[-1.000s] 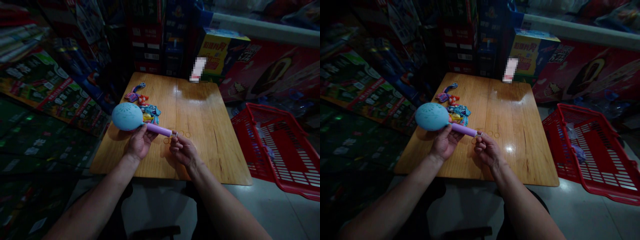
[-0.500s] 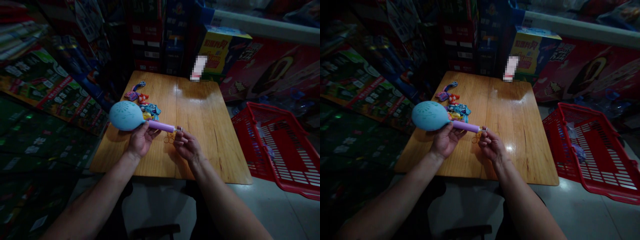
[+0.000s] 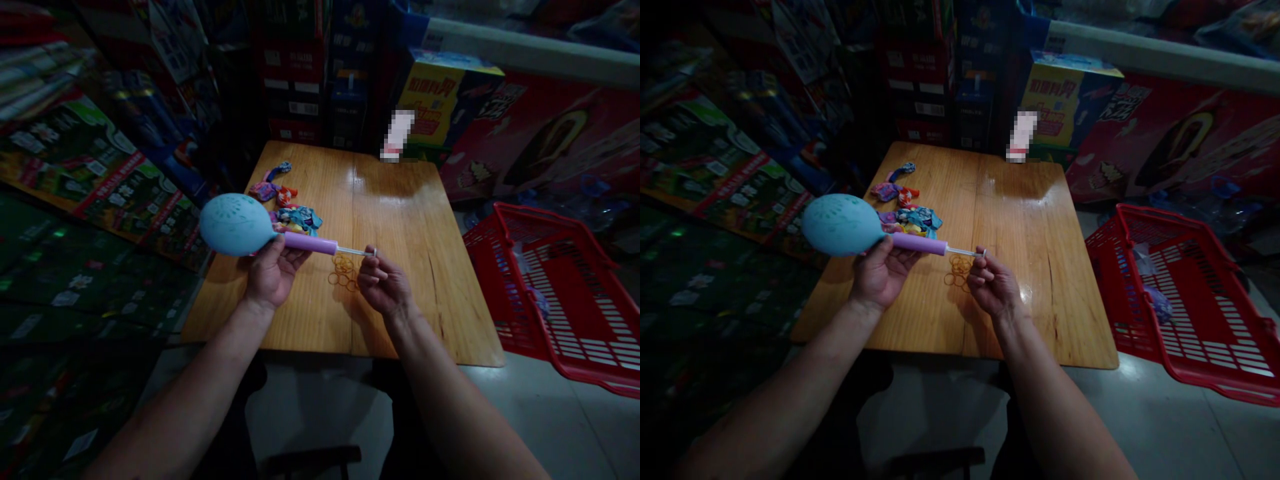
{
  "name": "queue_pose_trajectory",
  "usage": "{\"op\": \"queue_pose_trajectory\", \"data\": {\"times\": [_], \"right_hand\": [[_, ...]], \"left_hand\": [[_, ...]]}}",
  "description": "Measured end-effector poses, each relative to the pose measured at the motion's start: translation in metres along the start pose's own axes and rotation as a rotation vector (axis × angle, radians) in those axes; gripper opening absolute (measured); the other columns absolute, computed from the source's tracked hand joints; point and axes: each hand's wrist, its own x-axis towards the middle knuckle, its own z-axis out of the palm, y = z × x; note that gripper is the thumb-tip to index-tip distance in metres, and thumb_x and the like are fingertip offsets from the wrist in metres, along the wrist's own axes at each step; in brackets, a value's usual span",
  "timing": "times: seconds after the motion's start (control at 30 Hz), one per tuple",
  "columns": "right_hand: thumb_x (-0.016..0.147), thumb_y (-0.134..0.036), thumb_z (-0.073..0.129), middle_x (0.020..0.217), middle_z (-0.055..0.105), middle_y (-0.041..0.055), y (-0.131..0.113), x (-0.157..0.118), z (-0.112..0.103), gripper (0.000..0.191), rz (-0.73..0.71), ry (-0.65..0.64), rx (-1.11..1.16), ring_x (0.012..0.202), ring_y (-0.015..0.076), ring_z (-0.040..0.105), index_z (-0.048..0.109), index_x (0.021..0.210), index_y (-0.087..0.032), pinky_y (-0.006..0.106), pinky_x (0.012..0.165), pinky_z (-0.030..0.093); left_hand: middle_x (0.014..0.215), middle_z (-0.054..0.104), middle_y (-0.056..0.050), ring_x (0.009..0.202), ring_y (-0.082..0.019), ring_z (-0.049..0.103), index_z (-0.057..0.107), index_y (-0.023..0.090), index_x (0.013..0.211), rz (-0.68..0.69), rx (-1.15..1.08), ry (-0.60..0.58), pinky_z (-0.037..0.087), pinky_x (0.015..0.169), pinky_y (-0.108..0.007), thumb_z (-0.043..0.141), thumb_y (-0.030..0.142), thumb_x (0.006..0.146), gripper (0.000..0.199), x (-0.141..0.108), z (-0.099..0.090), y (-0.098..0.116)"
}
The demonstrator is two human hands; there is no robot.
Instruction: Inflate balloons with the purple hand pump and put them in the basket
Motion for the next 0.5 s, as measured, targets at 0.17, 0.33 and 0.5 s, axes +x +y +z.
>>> {"op": "queue_pose_trajectory", "data": {"times": [0.17,0.33,0.5], "right_hand": [[0.094,-0.013,0.054,0.068,0.060,-0.0043,0.025,0.006,-0.003,0.009,0.064,-0.015,-0.062,0.043,0.0013,0.039,0.060,0.101,-0.014,0.012,0.045,0.042],[0.097,-0.012,0.047,0.068,0.059,-0.0038,0.011,0.001,0.000,0.013,0.069,-0.026,-0.040,0.041,0.0010,0.039,0.059,0.100,-0.014,0.012,0.044,0.041],[0.097,-0.010,0.045,0.069,0.060,-0.0046,-0.009,-0.004,0.000,0.015,0.009,-0.067,0.003,0.041,0.0007,0.041,0.059,0.100,-0.014,0.012,0.044,0.042]], "left_hand": [[0.119,0.070,-0.010,0.123,-0.026,0.060,0.065,0.020,0.114,-0.112,-0.022,-0.011,0.047,0.104,-0.048,0.065,0.029,0.088,0.027,-0.008,0.002,-0.020],[0.116,0.071,-0.009,0.122,-0.027,0.061,0.067,0.020,0.108,-0.108,-0.015,-0.007,0.047,0.105,-0.048,0.066,0.028,0.087,0.022,-0.004,0.003,-0.009],[0.110,0.074,-0.008,0.116,-0.027,0.064,0.066,0.021,0.109,0.012,-0.009,0.010,0.049,0.102,-0.049,0.066,0.030,0.087,0.023,0.001,-0.001,0.006]]}}
